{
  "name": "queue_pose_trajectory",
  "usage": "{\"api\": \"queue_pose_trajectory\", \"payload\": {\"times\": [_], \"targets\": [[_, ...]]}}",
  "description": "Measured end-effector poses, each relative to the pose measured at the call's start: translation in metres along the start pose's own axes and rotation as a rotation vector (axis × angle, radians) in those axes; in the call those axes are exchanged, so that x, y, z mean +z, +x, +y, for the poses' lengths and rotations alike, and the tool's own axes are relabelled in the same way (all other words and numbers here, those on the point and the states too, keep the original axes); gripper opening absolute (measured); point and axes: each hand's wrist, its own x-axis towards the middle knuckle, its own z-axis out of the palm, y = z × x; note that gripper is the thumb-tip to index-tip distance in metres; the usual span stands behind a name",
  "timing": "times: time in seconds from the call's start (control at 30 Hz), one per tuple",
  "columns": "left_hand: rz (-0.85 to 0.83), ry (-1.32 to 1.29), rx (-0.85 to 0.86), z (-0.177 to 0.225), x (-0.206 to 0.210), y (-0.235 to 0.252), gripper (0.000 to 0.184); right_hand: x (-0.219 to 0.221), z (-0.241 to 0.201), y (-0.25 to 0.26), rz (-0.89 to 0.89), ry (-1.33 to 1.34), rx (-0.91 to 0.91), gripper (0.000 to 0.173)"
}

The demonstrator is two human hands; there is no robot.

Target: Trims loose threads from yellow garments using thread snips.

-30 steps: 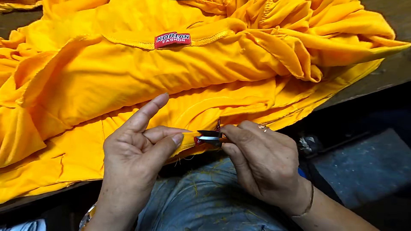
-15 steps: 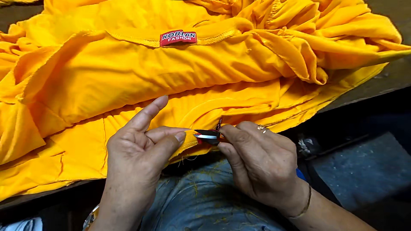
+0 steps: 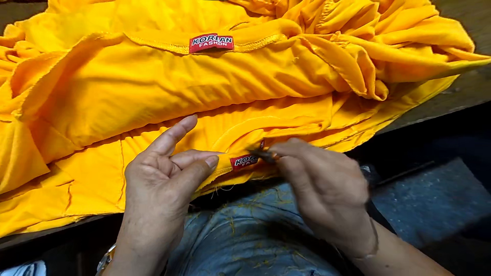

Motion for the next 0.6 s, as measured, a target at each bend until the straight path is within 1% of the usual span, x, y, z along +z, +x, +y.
{"api": "queue_pose_trajectory", "payload": {"times": [0.07, 0.1, 0.13, 0.17, 0.2, 0.23, 0.3, 0.33, 0.4, 0.43, 0.5, 0.6], "targets": [[-0.002, -0.025, -0.014, 0.000, -0.002, 0.001, 0.058, -0.009, -0.001, 0.004, 0.048, 0.361, 0.229, 0.037], [-0.007, -0.030, -0.020, 0.000, -0.002, 0.002, 0.057, -0.012, -0.001, 0.007, 0.074, 0.489, 0.310, 0.041], [-0.012, -0.034, -0.021, 0.000, -0.003, 0.002, 0.056, -0.015, 0.001, 0.010, 0.090, 0.571, 0.344, 0.041], [-0.016, -0.031, -0.021, 0.000, -0.003, 0.003, 0.055, -0.017, 0.003, 0.013, 0.088, 0.580, 0.339, 0.038], [-0.019, -0.030, -0.020, 0.001, -0.003, 0.004, 0.054, -0.018, 0.004, 0.016, 0.076, 0.539, 0.304, 0.033], [-0.024, -0.030, -0.016, 0.001, -0.003, 0.004, 0.054, -0.018, 0.005, 0.019, 0.044, 0.464, 0.253, 0.032], [-0.056, -0.012, 0.007, 0.002, -0.003, 0.004, 0.054, -0.014, 0.006, 0.024, -0.037, 0.315, 0.183, 0.037], [-0.079, 0.010, 0.027, 0.003, -0.005, 0.004, 0.053, -0.010, 0.008, 0.026, -0.074, 0.244, 0.167, 0.033], [-0.138, 0.114, 0.104, 0.005, -0.009, 0.006, 0.049, -0.004, 0.012, 0.029, -0.122, 0.139, 0.157, 0.010], [-0.169, 0.192, 0.158, 0.006, -0.013, 0.007, 0.047, -0.003, 0.015, 0.031, -0.134, 0.112, 0.155, 0.007], [-0.211, 0.367, 0.254, 0.010, -0.024, 0.009, 0.043, -0.007, 0.022, 0.037, -0.131, 0.111, 0.168, 0.011], [-0.292, 0.477, 0.325, 0.016, -0.043, 0.009, 0.039, -0.016, 0.028, 0.043, -0.064, 0.146, 0.248, 0.014]]}}
